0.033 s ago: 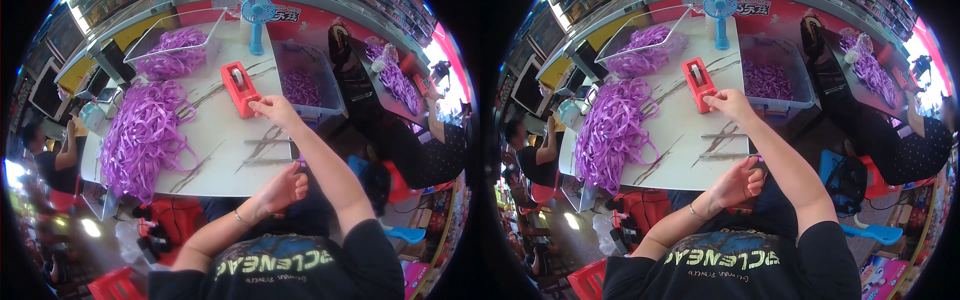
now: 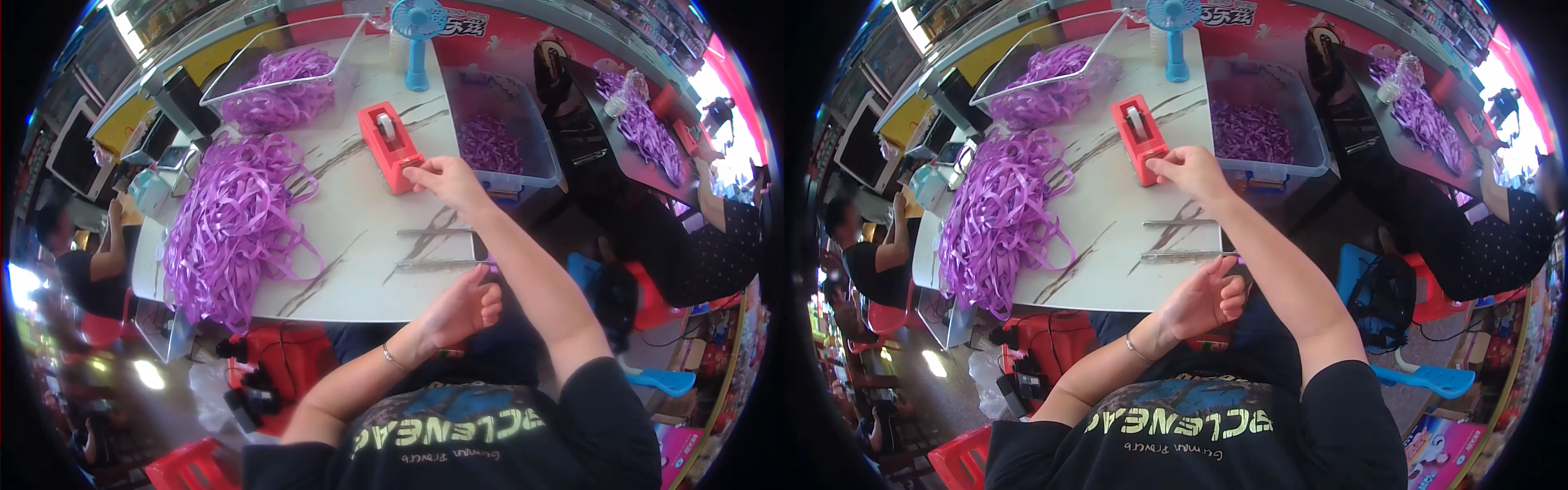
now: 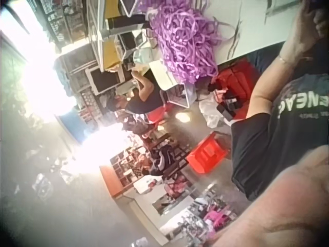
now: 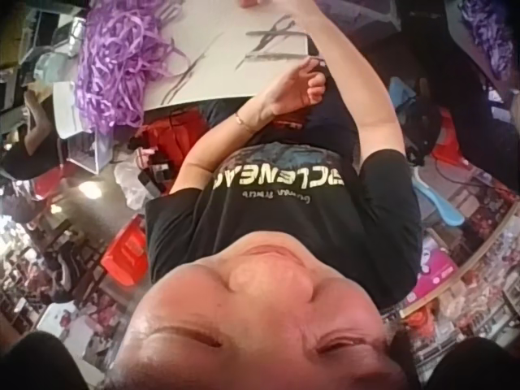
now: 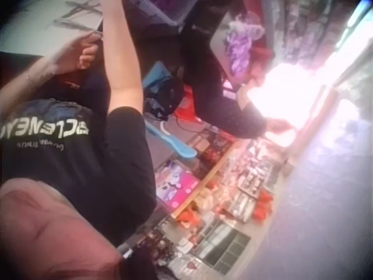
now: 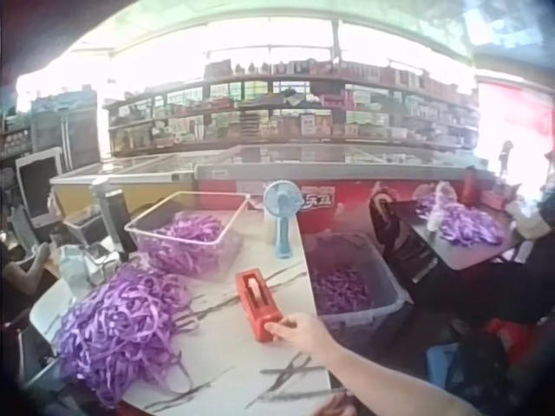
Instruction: Assembling purple ribbon bows using a metal jig and adhesive tape.
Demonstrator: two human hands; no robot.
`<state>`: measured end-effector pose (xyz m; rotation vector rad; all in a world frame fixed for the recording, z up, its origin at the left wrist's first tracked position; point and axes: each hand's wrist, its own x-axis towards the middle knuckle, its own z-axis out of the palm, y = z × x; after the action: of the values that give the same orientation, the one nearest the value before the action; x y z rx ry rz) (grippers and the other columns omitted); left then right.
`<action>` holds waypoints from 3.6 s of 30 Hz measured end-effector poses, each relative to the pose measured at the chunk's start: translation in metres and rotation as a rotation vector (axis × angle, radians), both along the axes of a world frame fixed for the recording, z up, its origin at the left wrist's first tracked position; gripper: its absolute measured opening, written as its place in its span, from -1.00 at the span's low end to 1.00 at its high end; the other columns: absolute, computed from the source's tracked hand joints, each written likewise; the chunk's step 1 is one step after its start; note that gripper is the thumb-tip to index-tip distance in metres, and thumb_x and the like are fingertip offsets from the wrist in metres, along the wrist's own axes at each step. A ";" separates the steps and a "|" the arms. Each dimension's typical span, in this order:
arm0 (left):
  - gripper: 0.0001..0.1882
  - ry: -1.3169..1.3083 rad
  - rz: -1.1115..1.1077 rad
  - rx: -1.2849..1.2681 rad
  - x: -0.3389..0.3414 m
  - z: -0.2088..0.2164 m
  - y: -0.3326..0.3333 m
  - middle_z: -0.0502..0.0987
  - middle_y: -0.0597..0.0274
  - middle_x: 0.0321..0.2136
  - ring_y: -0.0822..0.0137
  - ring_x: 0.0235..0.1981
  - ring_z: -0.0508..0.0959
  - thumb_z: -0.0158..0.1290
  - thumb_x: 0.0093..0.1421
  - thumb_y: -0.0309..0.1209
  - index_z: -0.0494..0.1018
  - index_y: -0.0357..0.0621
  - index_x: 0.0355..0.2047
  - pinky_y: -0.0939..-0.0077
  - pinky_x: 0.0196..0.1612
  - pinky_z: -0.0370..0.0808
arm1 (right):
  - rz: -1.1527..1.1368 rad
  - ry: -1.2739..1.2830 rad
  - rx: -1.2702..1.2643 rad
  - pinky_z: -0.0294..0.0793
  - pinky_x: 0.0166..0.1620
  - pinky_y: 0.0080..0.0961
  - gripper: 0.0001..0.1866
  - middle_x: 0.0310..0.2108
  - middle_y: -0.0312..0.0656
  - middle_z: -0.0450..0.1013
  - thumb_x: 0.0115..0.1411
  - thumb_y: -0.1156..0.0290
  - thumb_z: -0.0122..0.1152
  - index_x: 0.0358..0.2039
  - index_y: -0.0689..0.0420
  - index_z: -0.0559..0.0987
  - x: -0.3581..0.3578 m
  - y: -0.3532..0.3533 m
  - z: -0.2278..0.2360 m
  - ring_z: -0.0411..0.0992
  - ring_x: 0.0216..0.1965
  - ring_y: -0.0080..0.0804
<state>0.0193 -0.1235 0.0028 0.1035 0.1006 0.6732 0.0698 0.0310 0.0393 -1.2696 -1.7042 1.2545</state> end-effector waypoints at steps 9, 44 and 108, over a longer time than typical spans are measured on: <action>-0.73 0.031 0.054 -0.020 -0.008 0.000 -0.003 0.11 0.40 -0.65 0.51 -0.60 0.17 -0.23 0.24 -0.15 0.25 -0.03 -0.21 0.63 -0.47 0.19 | -0.143 -0.228 0.292 0.41 -0.38 -0.33 -0.79 -0.65 -0.15 0.46 -0.19 0.19 0.26 -0.62 0.05 0.59 -0.015 -0.012 0.011 0.47 -0.52 -0.23; -0.82 0.072 0.029 0.022 -0.009 0.001 -0.003 0.09 0.39 -0.60 0.48 -0.56 0.15 -0.22 0.22 -0.22 0.24 0.07 -0.21 0.64 -0.42 0.17 | 0.498 -0.716 0.159 0.35 -0.40 -0.40 -0.72 -0.61 -0.22 0.46 -0.05 0.14 0.19 -0.55 0.12 0.53 0.104 -0.044 0.026 0.45 -0.49 -0.33; -0.91 0.091 0.081 -0.012 -0.008 0.005 -0.003 0.07 0.43 -0.62 0.51 -0.57 0.14 -0.22 0.21 -0.30 0.18 0.05 -0.31 0.65 -0.43 0.16 | 0.096 0.349 -0.683 -0.01 -0.59 -0.79 -0.48 -0.64 -0.53 0.21 0.21 -0.01 -0.20 -0.33 0.21 0.53 0.137 -0.073 -0.047 0.03 -0.69 -0.78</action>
<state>0.0117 -0.1263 0.0074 0.1194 0.1973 0.7490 0.2064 -0.0419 -0.0078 -1.2300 -1.1269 2.0866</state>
